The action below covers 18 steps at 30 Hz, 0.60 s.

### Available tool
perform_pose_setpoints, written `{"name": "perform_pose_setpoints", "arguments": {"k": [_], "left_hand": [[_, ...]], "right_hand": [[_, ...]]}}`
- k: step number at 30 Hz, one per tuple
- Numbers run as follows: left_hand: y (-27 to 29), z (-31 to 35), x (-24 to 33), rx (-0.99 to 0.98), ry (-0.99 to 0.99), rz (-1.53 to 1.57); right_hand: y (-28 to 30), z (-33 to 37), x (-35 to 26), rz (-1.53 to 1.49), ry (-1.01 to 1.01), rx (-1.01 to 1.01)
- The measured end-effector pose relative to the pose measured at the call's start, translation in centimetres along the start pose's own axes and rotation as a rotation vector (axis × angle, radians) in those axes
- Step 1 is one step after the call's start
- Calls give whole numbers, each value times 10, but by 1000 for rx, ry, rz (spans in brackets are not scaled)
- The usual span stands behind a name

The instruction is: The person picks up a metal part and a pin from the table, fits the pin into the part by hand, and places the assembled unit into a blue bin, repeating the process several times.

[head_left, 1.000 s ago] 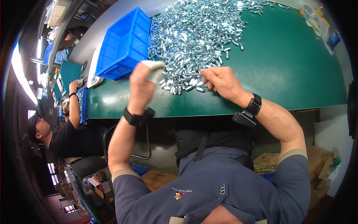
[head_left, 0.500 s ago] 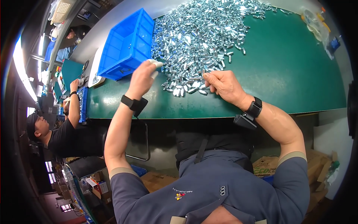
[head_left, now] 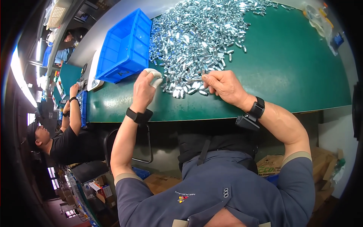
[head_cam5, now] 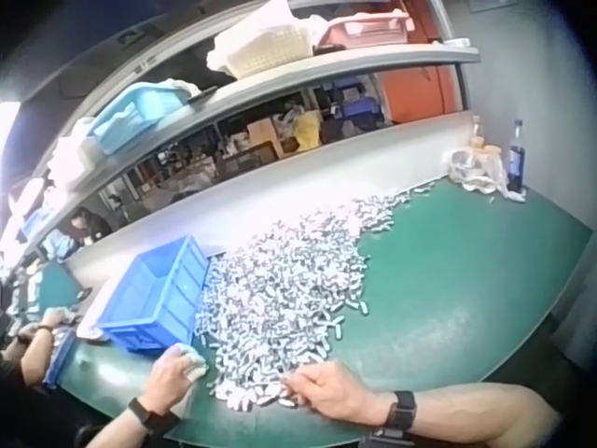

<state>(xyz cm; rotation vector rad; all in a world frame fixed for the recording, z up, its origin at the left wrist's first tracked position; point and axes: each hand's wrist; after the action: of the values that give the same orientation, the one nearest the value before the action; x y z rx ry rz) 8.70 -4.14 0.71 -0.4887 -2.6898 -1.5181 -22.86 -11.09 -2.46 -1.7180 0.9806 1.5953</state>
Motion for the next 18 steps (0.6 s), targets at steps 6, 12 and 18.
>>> {"name": "perform_pose_setpoints", "arguments": {"k": [6, 12, 18], "left_hand": [[1, -7, 63, -94, 46, 245], [-1, -15, 83, -119, 1, 271], [-6, -23, 99, -115, -108, 246]], "right_hand": [[-2, 1, -1, 10, 33, 5], [-2, 2, -2, 36, 48, 0], [-2, 3, -2, 113, 82, 11]]}}
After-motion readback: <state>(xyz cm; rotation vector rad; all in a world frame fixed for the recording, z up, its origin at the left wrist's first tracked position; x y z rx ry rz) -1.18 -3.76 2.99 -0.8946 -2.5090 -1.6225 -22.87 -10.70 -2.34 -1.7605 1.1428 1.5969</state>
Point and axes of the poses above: each hand's wrist, its own z-axis away from the middle knuckle, its own y-axis out of the back of the hand, x = y × z, and after that the axes turned 5 degrees about x, right-handed
